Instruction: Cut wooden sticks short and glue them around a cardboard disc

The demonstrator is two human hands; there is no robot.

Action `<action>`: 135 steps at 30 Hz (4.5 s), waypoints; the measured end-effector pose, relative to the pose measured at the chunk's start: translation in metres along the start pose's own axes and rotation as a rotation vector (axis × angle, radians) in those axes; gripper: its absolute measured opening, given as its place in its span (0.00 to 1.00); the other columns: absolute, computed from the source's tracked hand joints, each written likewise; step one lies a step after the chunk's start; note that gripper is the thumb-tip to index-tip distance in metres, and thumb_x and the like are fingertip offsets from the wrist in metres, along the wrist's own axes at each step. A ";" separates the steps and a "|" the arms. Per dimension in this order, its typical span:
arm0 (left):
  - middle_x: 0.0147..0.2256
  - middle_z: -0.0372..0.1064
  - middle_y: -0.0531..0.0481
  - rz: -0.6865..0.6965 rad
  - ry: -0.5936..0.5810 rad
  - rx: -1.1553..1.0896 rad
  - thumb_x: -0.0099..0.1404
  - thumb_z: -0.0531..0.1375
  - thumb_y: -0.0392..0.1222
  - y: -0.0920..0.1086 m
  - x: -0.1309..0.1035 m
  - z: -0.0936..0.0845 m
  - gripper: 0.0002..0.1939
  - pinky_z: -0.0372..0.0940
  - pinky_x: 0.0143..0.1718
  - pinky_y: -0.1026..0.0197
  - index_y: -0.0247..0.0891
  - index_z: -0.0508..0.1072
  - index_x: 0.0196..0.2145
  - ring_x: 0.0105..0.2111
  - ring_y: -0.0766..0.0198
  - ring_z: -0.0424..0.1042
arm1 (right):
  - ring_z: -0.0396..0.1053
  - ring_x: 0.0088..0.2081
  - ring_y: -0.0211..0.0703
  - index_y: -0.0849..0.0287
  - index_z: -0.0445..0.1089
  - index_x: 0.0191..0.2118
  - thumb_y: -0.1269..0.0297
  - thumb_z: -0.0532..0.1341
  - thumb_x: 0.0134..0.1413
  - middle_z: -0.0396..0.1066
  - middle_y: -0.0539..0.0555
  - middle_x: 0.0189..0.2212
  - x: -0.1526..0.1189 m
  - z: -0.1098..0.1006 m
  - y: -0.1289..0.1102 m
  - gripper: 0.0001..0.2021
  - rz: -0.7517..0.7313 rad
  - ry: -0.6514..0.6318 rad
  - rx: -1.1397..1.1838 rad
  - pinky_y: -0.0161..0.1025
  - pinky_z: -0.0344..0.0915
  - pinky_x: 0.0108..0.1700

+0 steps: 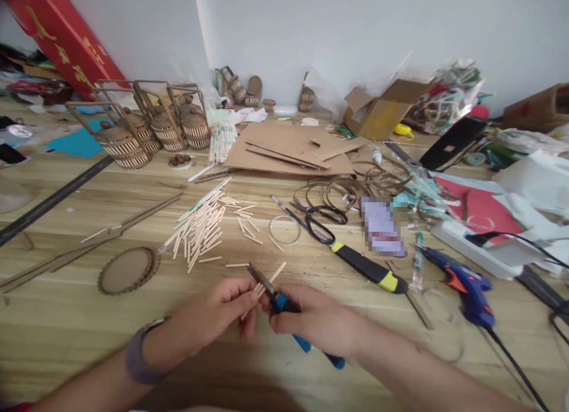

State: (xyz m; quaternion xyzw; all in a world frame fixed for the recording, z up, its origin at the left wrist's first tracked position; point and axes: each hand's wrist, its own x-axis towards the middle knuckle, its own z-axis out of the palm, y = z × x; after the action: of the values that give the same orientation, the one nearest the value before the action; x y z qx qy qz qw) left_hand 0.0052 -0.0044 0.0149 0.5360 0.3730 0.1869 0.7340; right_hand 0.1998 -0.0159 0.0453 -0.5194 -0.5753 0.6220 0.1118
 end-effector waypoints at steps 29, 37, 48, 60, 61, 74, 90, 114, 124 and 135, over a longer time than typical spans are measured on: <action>0.26 0.65 0.51 0.152 0.399 0.656 0.72 0.45 0.48 -0.002 0.001 -0.017 0.17 0.55 0.29 0.61 0.38 0.68 0.34 0.27 0.61 0.65 | 0.69 0.47 0.52 0.55 0.64 0.42 0.60 0.54 0.61 0.72 0.60 0.44 0.009 -0.011 0.009 0.08 -0.428 0.680 -0.578 0.46 0.63 0.48; 0.35 0.73 0.44 0.269 0.421 1.144 0.74 0.46 0.39 -0.009 0.003 -0.009 0.14 0.61 0.38 0.57 0.38 0.70 0.38 0.36 0.55 0.72 | 0.70 0.36 0.53 0.58 0.65 0.37 0.62 0.54 0.61 0.73 0.60 0.33 0.037 0.007 0.015 0.06 -0.414 0.653 -0.897 0.43 0.62 0.36; 0.33 0.75 0.42 0.199 0.469 1.390 0.72 0.46 0.32 -0.006 0.002 -0.001 0.13 0.62 0.41 0.49 0.37 0.71 0.39 0.34 0.50 0.74 | 0.68 0.30 0.50 0.57 0.63 0.32 0.61 0.53 0.60 0.71 0.58 0.27 0.044 0.020 0.021 0.08 -0.373 0.759 -0.934 0.39 0.55 0.30; 0.24 0.68 0.52 0.214 0.195 0.422 0.74 0.46 0.52 0.000 0.000 -0.013 0.20 0.59 0.32 0.62 0.39 0.65 0.30 0.26 0.64 0.68 | 0.62 0.29 0.40 0.56 0.63 0.32 0.54 0.55 0.61 0.64 0.49 0.26 0.035 -0.011 0.009 0.12 -0.374 0.352 -0.288 0.36 0.59 0.32; 0.23 0.67 0.53 0.222 0.136 0.280 0.73 0.47 0.55 0.001 0.000 -0.012 0.21 0.59 0.31 0.64 0.38 0.65 0.31 0.25 0.65 0.66 | 0.61 0.29 0.39 0.56 0.64 0.32 0.52 0.56 0.60 0.64 0.48 0.25 0.032 -0.013 0.009 0.13 -0.393 0.319 -0.235 0.36 0.60 0.32; 0.24 0.68 0.54 0.018 0.170 -0.307 0.52 0.65 0.67 -0.004 0.011 -0.010 0.28 0.65 0.28 0.63 0.36 0.66 0.27 0.24 0.65 0.71 | 0.69 0.38 0.43 0.56 0.69 0.38 0.73 0.58 0.55 0.68 0.55 0.35 0.033 0.008 0.020 0.07 -0.769 0.375 -0.527 0.37 0.68 0.37; 0.30 0.74 0.48 0.067 0.289 -0.239 0.58 0.65 0.60 -0.009 0.013 -0.027 0.23 0.65 0.33 0.62 0.34 0.78 0.34 0.28 0.64 0.71 | 0.70 0.45 0.45 0.52 0.65 0.48 0.66 0.60 0.60 0.67 0.56 0.42 0.041 0.003 0.039 0.11 -0.765 0.627 -0.612 0.38 0.71 0.43; 0.28 0.71 0.51 0.188 0.411 0.446 0.73 0.47 0.53 -0.004 0.007 -0.025 0.20 0.61 0.31 0.64 0.38 0.69 0.33 0.27 0.65 0.69 | 0.69 0.33 0.46 0.55 0.67 0.46 0.73 0.57 0.53 0.73 0.54 0.32 0.024 0.001 0.027 0.14 -0.997 0.494 -0.799 0.41 0.64 0.34; 0.40 0.74 0.45 0.133 0.183 0.280 0.69 0.51 0.62 -0.020 0.016 -0.016 0.26 0.64 0.50 0.53 0.37 0.73 0.43 0.43 0.56 0.73 | 0.72 0.31 0.42 0.55 0.69 0.42 0.64 0.60 0.58 0.73 0.52 0.31 -0.004 -0.014 0.024 0.06 -0.705 0.881 -0.499 0.37 0.69 0.33; 0.55 0.70 0.46 0.251 0.244 0.429 0.72 0.47 0.54 -0.005 -0.003 -0.005 0.17 0.62 0.56 0.55 0.42 0.70 0.39 0.56 0.56 0.68 | 0.74 0.35 0.56 0.56 0.70 0.43 0.43 0.56 0.52 0.76 0.59 0.34 -0.059 -0.059 0.072 0.22 0.030 1.273 -0.504 0.47 0.69 0.36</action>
State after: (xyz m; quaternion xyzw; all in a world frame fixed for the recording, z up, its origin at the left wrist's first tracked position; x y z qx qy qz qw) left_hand -0.0012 -0.0053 0.0107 0.6947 0.4201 0.2564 0.5246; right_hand 0.3038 -0.0463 0.0279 -0.8020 -0.5173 0.0441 0.2954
